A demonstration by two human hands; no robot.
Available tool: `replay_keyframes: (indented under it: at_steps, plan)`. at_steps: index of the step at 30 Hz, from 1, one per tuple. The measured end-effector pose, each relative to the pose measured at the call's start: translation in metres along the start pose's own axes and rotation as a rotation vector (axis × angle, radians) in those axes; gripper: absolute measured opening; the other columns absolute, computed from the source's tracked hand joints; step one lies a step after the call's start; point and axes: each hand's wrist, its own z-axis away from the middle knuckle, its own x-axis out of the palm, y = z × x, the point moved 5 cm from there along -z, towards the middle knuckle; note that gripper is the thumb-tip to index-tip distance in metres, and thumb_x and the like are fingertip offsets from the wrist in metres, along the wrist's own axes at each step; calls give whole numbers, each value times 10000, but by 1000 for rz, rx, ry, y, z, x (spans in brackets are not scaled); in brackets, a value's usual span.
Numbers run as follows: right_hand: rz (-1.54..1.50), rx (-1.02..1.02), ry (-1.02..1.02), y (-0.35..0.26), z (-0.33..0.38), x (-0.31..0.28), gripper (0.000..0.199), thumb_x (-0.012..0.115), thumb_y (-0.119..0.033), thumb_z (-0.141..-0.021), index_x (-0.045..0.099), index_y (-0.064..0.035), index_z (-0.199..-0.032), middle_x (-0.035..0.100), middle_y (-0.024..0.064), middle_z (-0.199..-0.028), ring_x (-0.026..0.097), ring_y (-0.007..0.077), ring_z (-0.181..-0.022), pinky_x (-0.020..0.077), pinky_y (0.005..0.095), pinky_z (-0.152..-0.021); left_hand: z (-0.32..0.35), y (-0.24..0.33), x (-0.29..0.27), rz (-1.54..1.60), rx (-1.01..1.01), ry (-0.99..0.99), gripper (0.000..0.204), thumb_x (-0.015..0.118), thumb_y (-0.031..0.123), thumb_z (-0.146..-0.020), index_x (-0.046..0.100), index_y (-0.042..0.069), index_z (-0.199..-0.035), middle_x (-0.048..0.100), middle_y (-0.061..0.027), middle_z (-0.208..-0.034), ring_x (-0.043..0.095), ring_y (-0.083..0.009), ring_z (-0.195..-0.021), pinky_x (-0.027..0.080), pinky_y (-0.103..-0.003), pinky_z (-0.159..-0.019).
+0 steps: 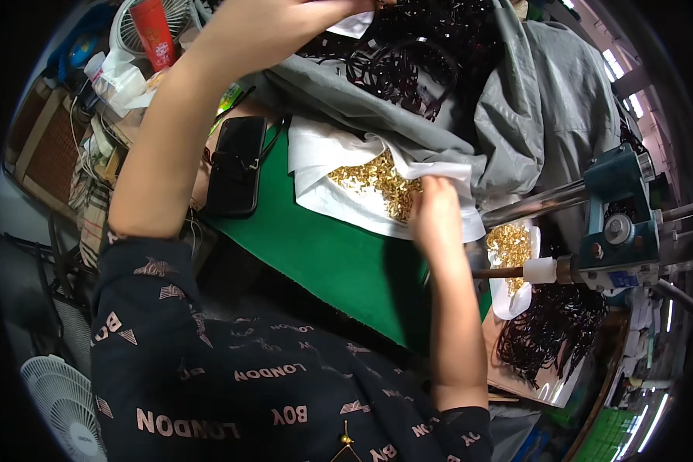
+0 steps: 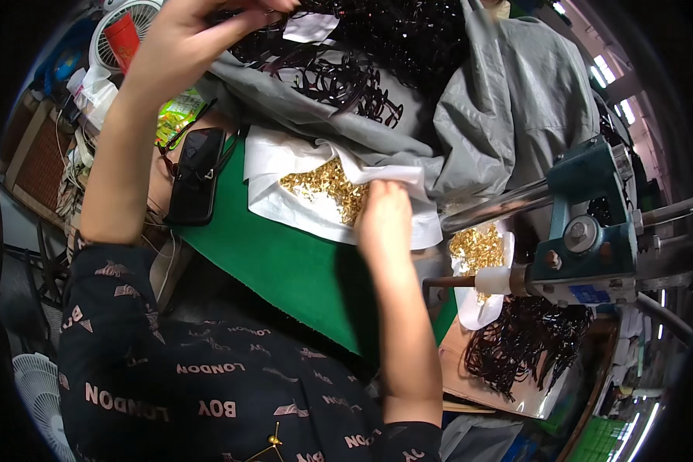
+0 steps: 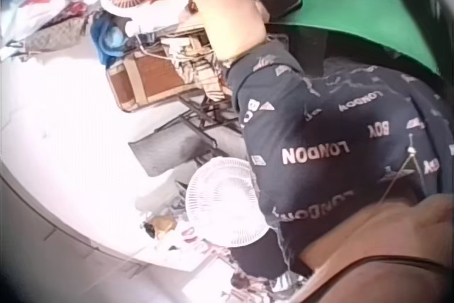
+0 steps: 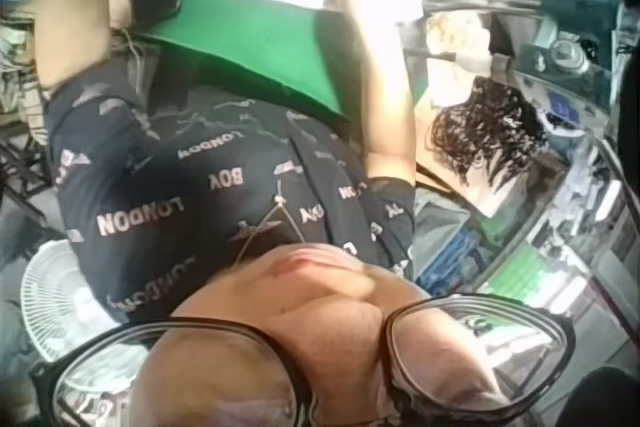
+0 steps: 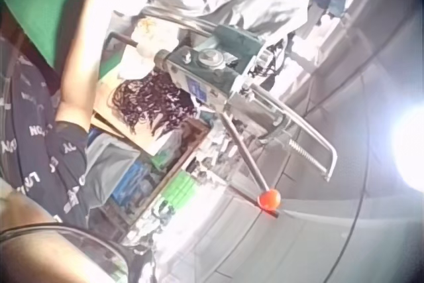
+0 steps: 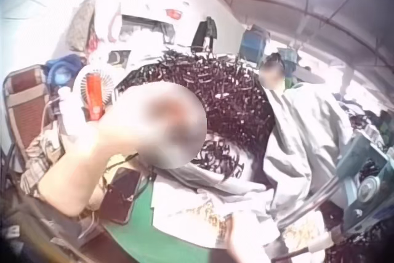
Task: The person repeatedly picks up eyeglass frames and small gold-colored components from a green mat, inserts the components into the frame arms, and places the frames back on the mat. The person handles the frames and components by hand throughout the sequence.
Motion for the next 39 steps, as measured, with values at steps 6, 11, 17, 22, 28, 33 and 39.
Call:
replay_keyframes:
  at_steps: [6, 11, 17, 22, 28, 33, 39]
  plan:
    - [-71, 304, -324, 16, -13, 8, 301, 678, -154, -729, 606, 33, -955, 621, 231, -895, 599, 376, -863, 480, 413, -780, 69, 3, 16, 577, -409, 311, 550, 539, 370, -915, 403, 24, -1321, 526, -51, -1145, 521, -70, -843, 446, -246, -839]
    - [-172, 131, -192, 9, -6, 19, 369, 734, -205, -699, 600, 19, -959, 610, 210, -975, 580, 375, -922, 465, 414, -821, 109, 12, 48, 998, -762, 358, 454, 547, 326, -919, 471, 32, -1257, 593, -47, -829, 552, -60, -574, 418, -161, -472]
    - [-86, 56, 62, -4, -13, -4, 251, 668, -93, -729, 601, -18, -959, 604, 168, -932, 551, 344, -964, 449, 397, -841, 135, 17, 82, 1534, -781, 601, 375, 493, 285, -947, 476, 1, -1192, 474, -6, -641, 465, -103, -498, 371, -205, -420]
    - [50, -252, 248, -39, -42, -2, 424, 581, -13, -705, 572, -78, -1124, 519, 86, -1057, 484, 274, -1029, 410, 365, -864, 145, 11, 115, 1716, -764, 494, 359, 490, 304, -943, 507, 6, -1142, 585, -103, -1063, 537, -206, -1013, 426, -347, -869]
    - [-14, -214, 277, -12, -68, -3, 38, 623, -31, -709, 596, -39, -736, 579, 117, -763, 567, 306, -760, 464, 389, -689, 161, 9, 146, 1606, -1227, 407, 457, 491, 387, -937, 496, 2, -1183, 546, -84, -1178, 496, -184, -1102, 390, -338, -943]
    - [-208, 61, 467, 25, -59, -46, 79, 600, -37, -725, 603, -38, -805, 563, 117, -798, 543, 286, -870, 421, 380, -800, 147, 15, 139, 1313, -1304, 414, 416, 488, 442, -927, 569, 77, -1109, 580, -51, -1158, 460, -125, -1110, 289, -315, -980]
    - [-190, 179, 478, 32, -35, -49, 100, 590, -99, -804, 590, -21, -867, 620, 149, -872, 579, 302, -866, 447, 364, -783, 158, -16, 168, 1226, -1395, 446, 518, 518, 493, -894, 552, 42, -1146, 563, -57, -1193, 441, -149, -1074, 353, -267, -856]
